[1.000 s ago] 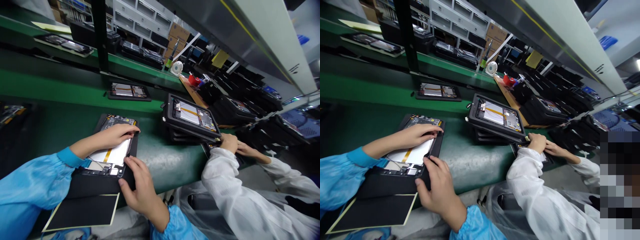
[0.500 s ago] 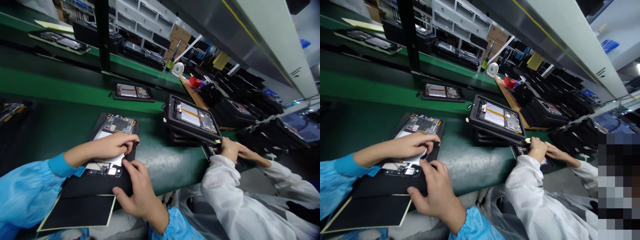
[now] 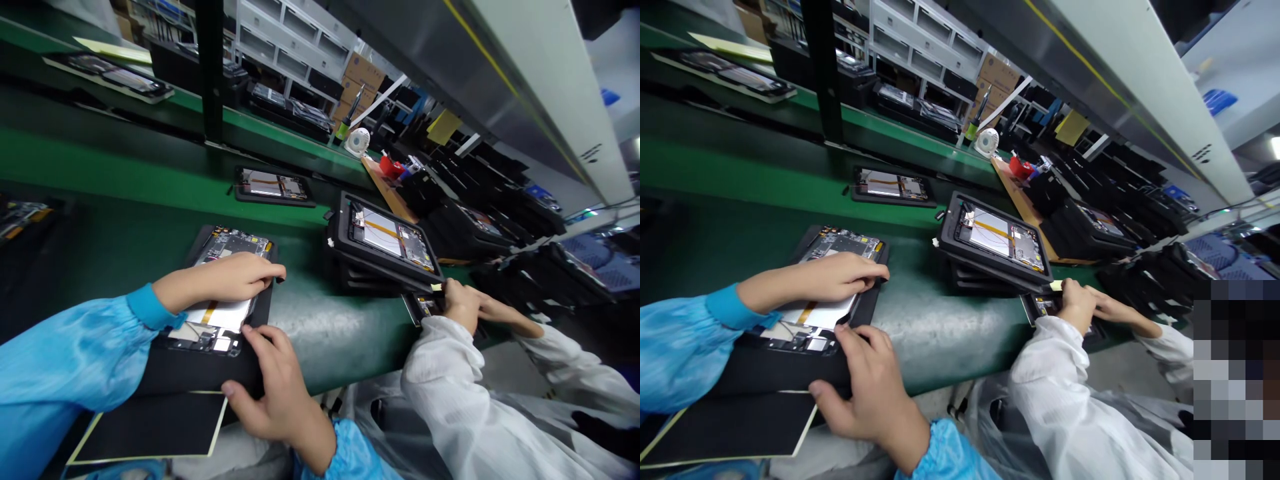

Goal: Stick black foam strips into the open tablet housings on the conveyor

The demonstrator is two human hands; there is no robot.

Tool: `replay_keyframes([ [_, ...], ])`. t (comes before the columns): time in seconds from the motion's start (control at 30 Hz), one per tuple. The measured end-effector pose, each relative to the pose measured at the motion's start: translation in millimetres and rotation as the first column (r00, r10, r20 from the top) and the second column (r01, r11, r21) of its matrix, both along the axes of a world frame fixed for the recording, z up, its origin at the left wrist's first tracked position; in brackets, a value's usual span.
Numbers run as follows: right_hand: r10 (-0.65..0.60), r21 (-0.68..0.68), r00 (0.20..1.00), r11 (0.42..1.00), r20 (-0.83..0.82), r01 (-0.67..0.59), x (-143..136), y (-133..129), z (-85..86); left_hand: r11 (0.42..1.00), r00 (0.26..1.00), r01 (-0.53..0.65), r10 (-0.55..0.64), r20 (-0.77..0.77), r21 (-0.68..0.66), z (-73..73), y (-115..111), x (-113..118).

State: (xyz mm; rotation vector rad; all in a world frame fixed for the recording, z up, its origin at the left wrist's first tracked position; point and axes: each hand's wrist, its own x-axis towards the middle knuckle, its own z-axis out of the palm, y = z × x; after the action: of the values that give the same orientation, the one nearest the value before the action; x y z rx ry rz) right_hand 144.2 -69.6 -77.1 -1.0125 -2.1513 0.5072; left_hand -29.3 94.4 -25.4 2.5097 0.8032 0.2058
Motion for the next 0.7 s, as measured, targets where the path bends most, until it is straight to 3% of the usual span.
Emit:
replay_keyframes([
  [0.13, -0.028, -0.161, 0.992, 0.987, -0.125, 0.007, 2.5, 0.1, 6.0, 0.998, 0.999, -0.016, 0.012, 0.048, 0.067, -11.9, 4.2, 1.5],
  [0.23, -0.134, -0.388, 0.936, 0.921, -0.325, -0.003, 4.6, 10.6, 15.5, 0.992, 0.995, -0.039, 0.028, 0.096, 0.121, -19.4, 7.1, 0.9],
  [0.33, -0.308, -0.619, 0.823, 0.783, -0.477, -0.066, 5.1, 34.0, 24.3, 0.996, 0.986, -0.057, 0.045, 0.162, 0.074, -22.2, 9.4, -1.7],
  [0.4, -0.401, -0.738, 0.766, 0.66, -0.503, -0.139, 3.2, 53.5, 27.5, 0.998, 0.975, -0.07, 0.068, 0.213, 0.003, -22.4, 10.5, -3.8],
  [0.5, -0.467, -0.83, 0.744, 0.516, -0.478, -0.21, -2.7, 79.5, 27.7, 0.992, 0.96, -0.076, 0.101, 0.26, -0.103, -22.7, 12.4, -5.8],
  [0.57, -0.471, -0.841, 0.752, 0.501, -0.461, -0.202, -7.0, 90.7, 25.8, 0.988, 0.956, -0.078, 0.112, 0.271, -0.132, -23.6, 14.1, -5.8],
  [0.7, -0.475, -0.822, 0.774, 0.56, -0.418, -0.1, -12.9, 97.7, 21.4, 0.986, 0.952, -0.081, 0.12, 0.283, -0.145, -26.0, 16.8, -4.2],
])
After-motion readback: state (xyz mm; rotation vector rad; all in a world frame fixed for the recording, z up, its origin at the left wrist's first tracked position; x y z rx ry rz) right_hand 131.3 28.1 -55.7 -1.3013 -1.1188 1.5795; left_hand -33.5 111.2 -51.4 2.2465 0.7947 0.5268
